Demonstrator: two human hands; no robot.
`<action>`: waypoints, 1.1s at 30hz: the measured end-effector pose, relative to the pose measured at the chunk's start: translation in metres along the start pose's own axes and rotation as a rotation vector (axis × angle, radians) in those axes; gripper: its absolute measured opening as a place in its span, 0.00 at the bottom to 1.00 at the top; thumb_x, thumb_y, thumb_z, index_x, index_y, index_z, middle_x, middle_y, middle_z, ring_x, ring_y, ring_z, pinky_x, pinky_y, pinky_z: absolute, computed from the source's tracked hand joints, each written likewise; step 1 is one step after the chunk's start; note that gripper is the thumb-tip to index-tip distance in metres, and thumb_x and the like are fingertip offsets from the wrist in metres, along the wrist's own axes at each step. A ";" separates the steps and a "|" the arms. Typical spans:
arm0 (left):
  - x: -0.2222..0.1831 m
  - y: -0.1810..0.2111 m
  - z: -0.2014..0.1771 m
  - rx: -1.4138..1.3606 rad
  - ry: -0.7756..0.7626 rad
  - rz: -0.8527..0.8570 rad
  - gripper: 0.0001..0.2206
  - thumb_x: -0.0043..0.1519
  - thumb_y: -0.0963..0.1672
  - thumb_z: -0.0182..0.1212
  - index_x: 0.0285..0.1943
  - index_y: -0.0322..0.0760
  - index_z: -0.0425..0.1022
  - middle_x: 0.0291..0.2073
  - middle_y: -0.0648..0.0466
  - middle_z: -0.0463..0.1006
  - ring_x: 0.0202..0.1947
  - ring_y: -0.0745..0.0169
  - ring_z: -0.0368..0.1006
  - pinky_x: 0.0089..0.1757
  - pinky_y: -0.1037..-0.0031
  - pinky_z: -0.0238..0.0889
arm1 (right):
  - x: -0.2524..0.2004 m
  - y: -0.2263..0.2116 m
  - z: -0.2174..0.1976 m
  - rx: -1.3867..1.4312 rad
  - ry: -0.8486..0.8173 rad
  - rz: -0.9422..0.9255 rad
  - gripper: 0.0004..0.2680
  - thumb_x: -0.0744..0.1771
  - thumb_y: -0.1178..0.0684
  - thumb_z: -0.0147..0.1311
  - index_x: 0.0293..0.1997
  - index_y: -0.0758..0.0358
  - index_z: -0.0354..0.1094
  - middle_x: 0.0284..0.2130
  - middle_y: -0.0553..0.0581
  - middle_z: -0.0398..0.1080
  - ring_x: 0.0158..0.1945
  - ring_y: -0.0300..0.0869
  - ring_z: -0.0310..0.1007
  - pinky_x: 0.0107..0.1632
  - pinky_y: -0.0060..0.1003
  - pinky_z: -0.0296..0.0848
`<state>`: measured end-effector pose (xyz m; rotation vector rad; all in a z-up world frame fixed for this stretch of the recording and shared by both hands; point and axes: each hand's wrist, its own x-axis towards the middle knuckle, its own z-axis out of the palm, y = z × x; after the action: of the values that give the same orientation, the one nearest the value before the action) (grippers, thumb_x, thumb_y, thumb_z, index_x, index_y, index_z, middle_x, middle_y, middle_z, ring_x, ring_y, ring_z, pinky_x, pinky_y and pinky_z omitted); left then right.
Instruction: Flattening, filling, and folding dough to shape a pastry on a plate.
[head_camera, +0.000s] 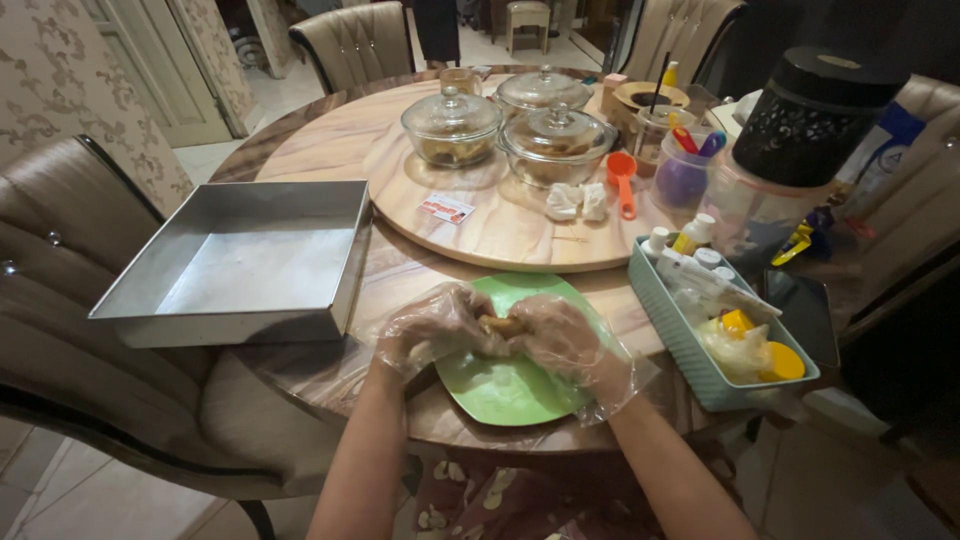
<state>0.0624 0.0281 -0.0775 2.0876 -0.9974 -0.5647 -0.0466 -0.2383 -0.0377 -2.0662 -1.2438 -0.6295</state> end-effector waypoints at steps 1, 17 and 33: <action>-0.008 0.025 0.006 0.000 0.001 0.002 0.17 0.67 0.45 0.51 0.64 0.38 0.68 0.52 0.50 0.76 0.49 0.65 0.74 0.53 0.81 0.71 | 0.009 -0.022 0.001 -0.001 -0.001 -0.001 0.06 0.71 0.48 0.48 0.43 0.53 0.70 0.25 0.47 0.72 0.21 0.30 0.68 0.26 0.21 0.76; 0.097 -0.170 0.076 -0.199 0.241 -0.130 0.25 0.37 0.48 0.88 0.43 0.48 0.82 0.36 0.54 0.82 0.29 0.57 0.78 0.31 0.68 0.73 | 0.053 -0.117 -0.024 -0.520 -0.088 0.669 0.12 0.64 0.39 0.60 0.39 0.57 0.73 0.33 0.53 0.73 0.39 0.45 0.73 0.43 0.39 0.76; 0.003 0.020 0.039 0.022 0.254 -0.132 0.16 0.42 0.50 0.84 0.35 0.52 0.83 0.28 0.59 0.81 0.24 0.63 0.78 0.30 0.73 0.75 | -0.020 0.023 0.050 -0.438 -0.183 0.670 0.12 0.61 0.42 0.64 0.45 0.44 0.69 0.39 0.41 0.71 0.52 0.39 0.72 0.58 0.41 0.73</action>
<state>0.0291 0.0002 -0.0868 2.1908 -0.7283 -0.3422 -0.0314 -0.2221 -0.0917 -2.7518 -0.4429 -0.4182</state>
